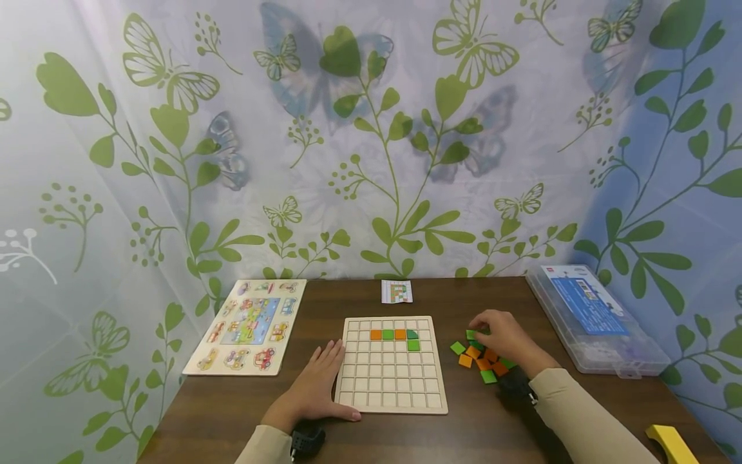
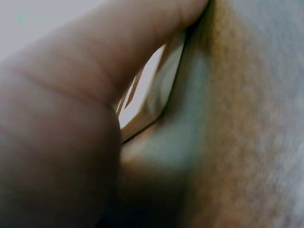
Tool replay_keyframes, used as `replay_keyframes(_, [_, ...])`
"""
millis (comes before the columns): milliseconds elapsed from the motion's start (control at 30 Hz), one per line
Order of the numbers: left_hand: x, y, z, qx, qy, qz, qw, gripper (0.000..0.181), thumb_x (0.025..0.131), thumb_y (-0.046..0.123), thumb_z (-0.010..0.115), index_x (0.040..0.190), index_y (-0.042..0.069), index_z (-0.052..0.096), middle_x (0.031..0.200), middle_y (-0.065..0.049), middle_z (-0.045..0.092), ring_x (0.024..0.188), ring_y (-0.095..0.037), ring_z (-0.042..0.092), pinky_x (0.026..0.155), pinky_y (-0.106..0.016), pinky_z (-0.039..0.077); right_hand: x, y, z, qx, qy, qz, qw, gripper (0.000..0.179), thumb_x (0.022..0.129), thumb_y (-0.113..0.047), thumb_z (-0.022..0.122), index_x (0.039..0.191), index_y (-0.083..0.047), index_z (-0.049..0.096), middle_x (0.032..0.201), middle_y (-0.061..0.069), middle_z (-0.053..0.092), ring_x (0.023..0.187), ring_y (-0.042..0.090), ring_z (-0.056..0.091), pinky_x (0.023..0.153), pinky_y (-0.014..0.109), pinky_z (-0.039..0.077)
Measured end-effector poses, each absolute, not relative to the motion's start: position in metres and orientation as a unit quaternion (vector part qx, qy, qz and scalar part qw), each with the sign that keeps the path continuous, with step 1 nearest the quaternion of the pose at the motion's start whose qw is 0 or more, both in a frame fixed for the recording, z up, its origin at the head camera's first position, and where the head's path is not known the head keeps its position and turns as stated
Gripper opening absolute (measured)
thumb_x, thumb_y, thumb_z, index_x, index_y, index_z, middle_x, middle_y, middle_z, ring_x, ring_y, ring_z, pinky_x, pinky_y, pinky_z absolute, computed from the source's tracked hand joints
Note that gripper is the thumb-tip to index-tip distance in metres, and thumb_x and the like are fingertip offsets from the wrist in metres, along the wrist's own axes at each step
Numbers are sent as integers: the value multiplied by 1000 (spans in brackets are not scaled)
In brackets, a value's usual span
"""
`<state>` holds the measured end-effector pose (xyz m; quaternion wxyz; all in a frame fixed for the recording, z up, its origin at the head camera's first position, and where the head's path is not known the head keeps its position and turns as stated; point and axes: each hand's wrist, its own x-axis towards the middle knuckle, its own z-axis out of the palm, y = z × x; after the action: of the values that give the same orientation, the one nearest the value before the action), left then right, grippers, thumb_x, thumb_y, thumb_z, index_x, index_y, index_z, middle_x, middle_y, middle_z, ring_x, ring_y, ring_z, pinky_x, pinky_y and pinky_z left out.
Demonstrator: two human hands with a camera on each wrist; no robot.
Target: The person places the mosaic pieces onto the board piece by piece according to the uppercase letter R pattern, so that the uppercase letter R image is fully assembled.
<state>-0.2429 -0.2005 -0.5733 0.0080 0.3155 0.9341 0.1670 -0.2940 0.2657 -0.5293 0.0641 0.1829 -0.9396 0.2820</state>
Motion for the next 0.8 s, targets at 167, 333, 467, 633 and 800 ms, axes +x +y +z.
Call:
replay_keyframes(167, [-243, -201, -573, 315, 934, 168, 8, 141, 72, 90, 70, 165, -5, 22, 171, -22, 17, 158, -39, 13, 124, -59, 12, -295, 272, -530, 174, -944, 274, 58, 14, 90, -1, 81, 103, -3, 79, 101, 6, 71, 90, 27, 67, 78, 49, 59])
replay_keyframes(333, [-242, -201, -570, 316, 933, 173, 9, 141, 72, 88, 71, 165, -6, 22, 171, -23, 17, 157, -39, 13, 124, -59, 11, -296, 272, -531, 171, -947, 266, 46, 15, 89, -2, 82, 103, -3, 79, 101, 4, 71, 90, 25, 67, 80, 49, 60])
replay_keyframes(467, [-244, -200, -570, 318, 932, 175, 6, 141, 72, 88, 72, 164, -7, 23, 171, -24, 18, 157, -40, 14, 123, -60, 12, -295, 272, -531, 176, -948, 263, 44, 14, 89, -2, 82, 103, -4, 79, 100, 4, 71, 88, 23, 67, 79, 48, 60])
replay_keyframes(633, [-244, -200, -573, 318, 932, 171, 4, 142, 72, 89, 71, 164, -7, 24, 170, -25, 18, 157, -41, 14, 123, -61, 13, -292, 271, -531, 171, -948, 267, 35, 14, 89, -2, 82, 103, -3, 79, 99, 4, 70, 86, 22, 66, 78, 47, 60])
replay_keyframes(800, [-244, -200, -573, 314, 934, 171, 8, 143, 71, 90, 71, 165, -6, 22, 171, -24, 17, 157, -39, 13, 124, -59, 12, -291, 270, -532, 166, -948, 271, 28, 16, 88, -2, 82, 104, -3, 79, 101, 4, 71, 87, 21, 66, 80, 48, 60])
